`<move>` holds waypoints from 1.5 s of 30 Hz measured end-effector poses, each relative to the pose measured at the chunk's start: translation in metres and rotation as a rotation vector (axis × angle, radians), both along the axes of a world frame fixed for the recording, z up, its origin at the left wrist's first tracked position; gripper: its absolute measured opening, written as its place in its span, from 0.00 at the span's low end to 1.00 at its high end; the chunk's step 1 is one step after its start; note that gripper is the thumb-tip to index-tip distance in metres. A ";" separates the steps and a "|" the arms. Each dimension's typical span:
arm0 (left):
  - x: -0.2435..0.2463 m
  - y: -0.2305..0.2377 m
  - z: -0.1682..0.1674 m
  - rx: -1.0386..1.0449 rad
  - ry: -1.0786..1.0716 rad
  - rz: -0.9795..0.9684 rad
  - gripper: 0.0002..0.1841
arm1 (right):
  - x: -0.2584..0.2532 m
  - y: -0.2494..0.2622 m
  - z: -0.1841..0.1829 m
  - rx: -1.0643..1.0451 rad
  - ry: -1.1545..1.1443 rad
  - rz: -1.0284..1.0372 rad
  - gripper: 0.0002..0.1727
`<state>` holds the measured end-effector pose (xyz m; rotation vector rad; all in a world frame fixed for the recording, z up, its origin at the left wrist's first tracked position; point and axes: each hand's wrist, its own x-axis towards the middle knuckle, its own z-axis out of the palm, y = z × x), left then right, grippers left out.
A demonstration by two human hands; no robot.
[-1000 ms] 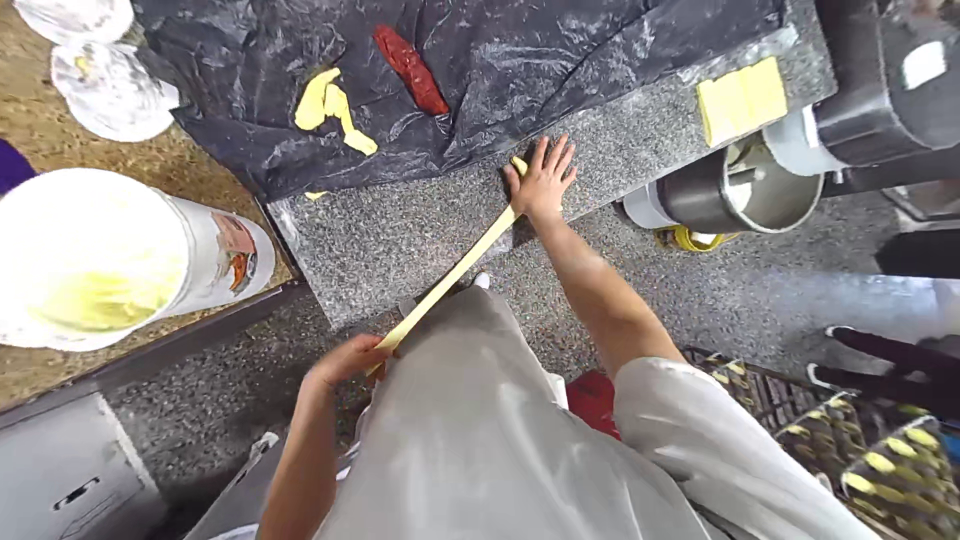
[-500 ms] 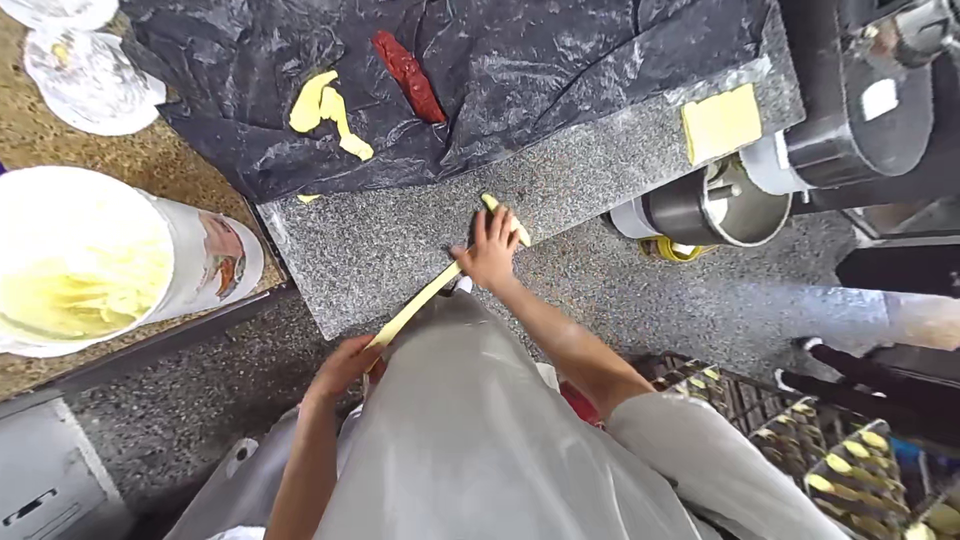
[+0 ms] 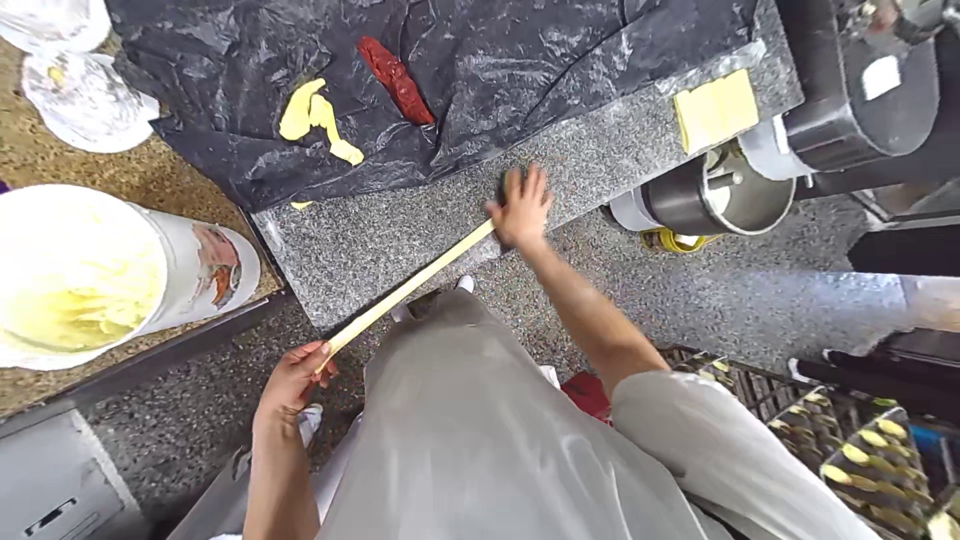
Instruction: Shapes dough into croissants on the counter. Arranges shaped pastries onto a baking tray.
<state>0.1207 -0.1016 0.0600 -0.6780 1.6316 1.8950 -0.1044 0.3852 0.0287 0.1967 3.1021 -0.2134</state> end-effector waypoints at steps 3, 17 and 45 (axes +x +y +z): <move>-0.009 0.017 0.001 0.029 0.029 0.002 0.10 | 0.054 -0.068 -0.020 0.017 -0.023 0.166 0.63; -0.013 0.067 -0.002 0.047 0.055 -0.036 0.11 | 0.085 -0.083 -0.003 -0.110 0.044 0.185 0.47; -0.023 0.030 -0.004 -0.077 0.116 0.244 0.13 | 0.033 -0.027 -0.003 -0.001 -0.001 0.086 0.45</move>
